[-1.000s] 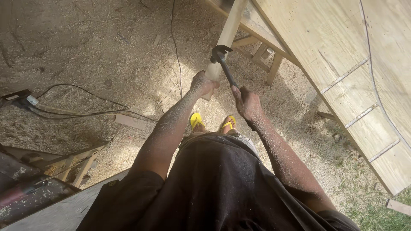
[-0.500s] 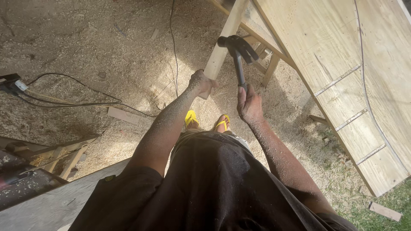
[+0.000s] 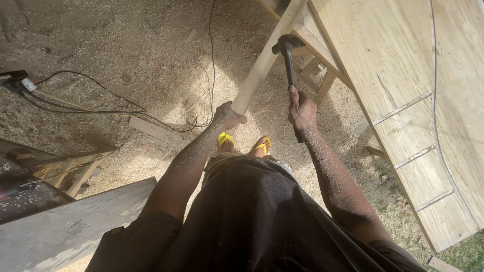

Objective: The person uses a hammer to nail a thin wooden batten across a large plywood sheet, then guides a handheld router along the batten to cut a curved groove in the plywood. They reposition the batten, nail it down again, and continue routing along the curve, checking the cut with their fingers.

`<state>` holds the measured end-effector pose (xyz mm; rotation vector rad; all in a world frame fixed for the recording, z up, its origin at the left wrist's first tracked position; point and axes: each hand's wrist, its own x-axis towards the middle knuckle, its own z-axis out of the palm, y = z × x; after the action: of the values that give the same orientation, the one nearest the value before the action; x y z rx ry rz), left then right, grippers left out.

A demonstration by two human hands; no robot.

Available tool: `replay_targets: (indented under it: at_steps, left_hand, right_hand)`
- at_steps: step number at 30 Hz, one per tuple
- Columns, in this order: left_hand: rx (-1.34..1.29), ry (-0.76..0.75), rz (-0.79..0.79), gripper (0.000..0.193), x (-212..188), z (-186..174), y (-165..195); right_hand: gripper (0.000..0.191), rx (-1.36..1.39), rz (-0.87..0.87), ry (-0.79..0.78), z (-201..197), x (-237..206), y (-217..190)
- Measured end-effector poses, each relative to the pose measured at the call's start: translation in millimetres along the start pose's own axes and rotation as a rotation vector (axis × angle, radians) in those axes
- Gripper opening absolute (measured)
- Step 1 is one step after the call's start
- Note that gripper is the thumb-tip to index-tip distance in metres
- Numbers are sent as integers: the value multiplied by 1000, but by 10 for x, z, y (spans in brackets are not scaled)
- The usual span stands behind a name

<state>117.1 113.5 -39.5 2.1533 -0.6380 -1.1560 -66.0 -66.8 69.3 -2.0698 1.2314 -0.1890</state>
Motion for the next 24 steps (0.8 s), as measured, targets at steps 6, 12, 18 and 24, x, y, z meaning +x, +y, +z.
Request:
replay_targets:
  at_steps: [6,12,18,24]
  left_hand:
    - [117,24,-33,78,-41,-115,-300]
    - [82,-15,-116,79,-54,-81,-289]
    - [87,-33,-192,77,-111,-118,-254]
    - [12,-56,-180,76,-52,-79,-349]
  right_hand:
    - [76,-50,44,73,-93,814,24]
    - [76,-116,-37,49,-19,1351,-168]
    - [66,-19,-81,28,-159,1436,-442]
    - [59,287,-454,449,-182,1412,-426]
